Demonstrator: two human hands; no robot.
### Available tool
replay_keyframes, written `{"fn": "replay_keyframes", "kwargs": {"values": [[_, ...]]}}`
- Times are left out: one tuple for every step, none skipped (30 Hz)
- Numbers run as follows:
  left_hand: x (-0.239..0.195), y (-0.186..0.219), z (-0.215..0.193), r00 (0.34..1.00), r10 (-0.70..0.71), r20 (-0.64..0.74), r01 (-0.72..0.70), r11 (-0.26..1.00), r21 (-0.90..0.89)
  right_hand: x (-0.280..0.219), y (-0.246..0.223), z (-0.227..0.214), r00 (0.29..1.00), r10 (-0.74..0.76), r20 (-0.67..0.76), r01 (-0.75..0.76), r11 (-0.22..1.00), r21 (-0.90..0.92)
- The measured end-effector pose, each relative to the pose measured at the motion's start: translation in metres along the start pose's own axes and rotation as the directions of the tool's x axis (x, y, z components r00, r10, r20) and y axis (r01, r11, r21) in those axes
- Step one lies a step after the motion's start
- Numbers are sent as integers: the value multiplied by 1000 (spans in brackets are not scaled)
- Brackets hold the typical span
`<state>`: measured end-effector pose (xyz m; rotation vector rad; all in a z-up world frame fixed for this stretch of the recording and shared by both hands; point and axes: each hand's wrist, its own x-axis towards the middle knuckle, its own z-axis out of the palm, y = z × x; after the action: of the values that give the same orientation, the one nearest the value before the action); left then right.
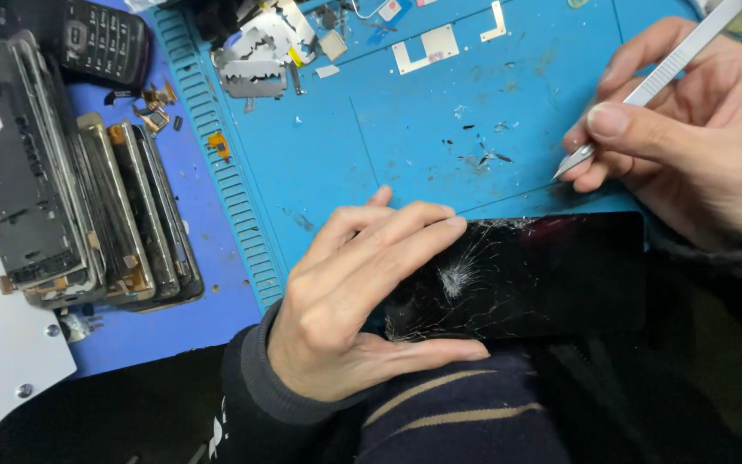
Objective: Repairing a cracked phone screen by removing broken glass and adhesive residue using hand tools.
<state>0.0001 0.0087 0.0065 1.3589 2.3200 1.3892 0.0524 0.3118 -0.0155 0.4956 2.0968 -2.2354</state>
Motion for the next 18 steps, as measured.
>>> {"fn": "replay_keyframes", "kwargs": {"values": [[0,0,0,1000,-5,9,5,1000,-3,0,1,-2,1000,9,-6,-9,1000,-10],[0,0,-1,1000,-10,16,10,1000,-4,0,1,-3,1000,16,-11,-17,1000,-20],[0,0,0,1000,-15,18,15,1000,-8,-1,2,-4,1000,23,-12,-23,1000,-20],[1,0,0,1000,-19,17,19,1000,-8,0,3,-5,1000,2,7,-2,1000,-27],[1,1,0,1000,-23,17,23,1000,-8,0,4,-6,999,-19,26,20,999,-34],[0,0,0,1000,-24,16,24,1000,-8,0,4,-6,999,-19,28,19,999,-34],[0,0,0,1000,-21,17,22,1000,-9,0,4,-6,999,-23,34,23,1000,-12],[0,0,0,1000,-17,18,17,1000,-9,-1,4,-7,999,-29,39,28,1000,10],[0,0,0,1000,-17,17,17,1000,-9,0,3,-8,999,-30,40,29,1000,10],[0,-1,0,1000,-17,16,17,1000,-7,0,3,-9,999,-28,25,29,1000,-12],[-1,-1,0,1000,-18,14,18,1000,-5,1,2,-10,1000,-27,10,28,999,-34],[-1,-1,1,1000,-18,12,18,1000,-3,2,5,-20,1000,-29,13,29,999,-35],[-2,-2,2,1000,-11,8,11,1000,-3,4,8,-31,1000,-27,15,29,991,-128],[-3,-3,3,1000,-3,5,3,1000,-3,5,11,-41,1000,-27,17,30,975,-220],[-2,-3,3,1000,-2,2,2,1000,-2,6,13,-46,999,-29,18,32,975,-221],[-2,-3,2,1000,2,5,-2,1000,-3,7,16,-51,996,1,85,42,861,-507],[-2,-2,2,1000,6,7,-6,1000,-4,8,19,-57,989,50,138,70,666,-742],[-2,-3,3,1000,10,6,-10,1000,-3,5,12,-49,989,46,138,72,666,-743]]}}
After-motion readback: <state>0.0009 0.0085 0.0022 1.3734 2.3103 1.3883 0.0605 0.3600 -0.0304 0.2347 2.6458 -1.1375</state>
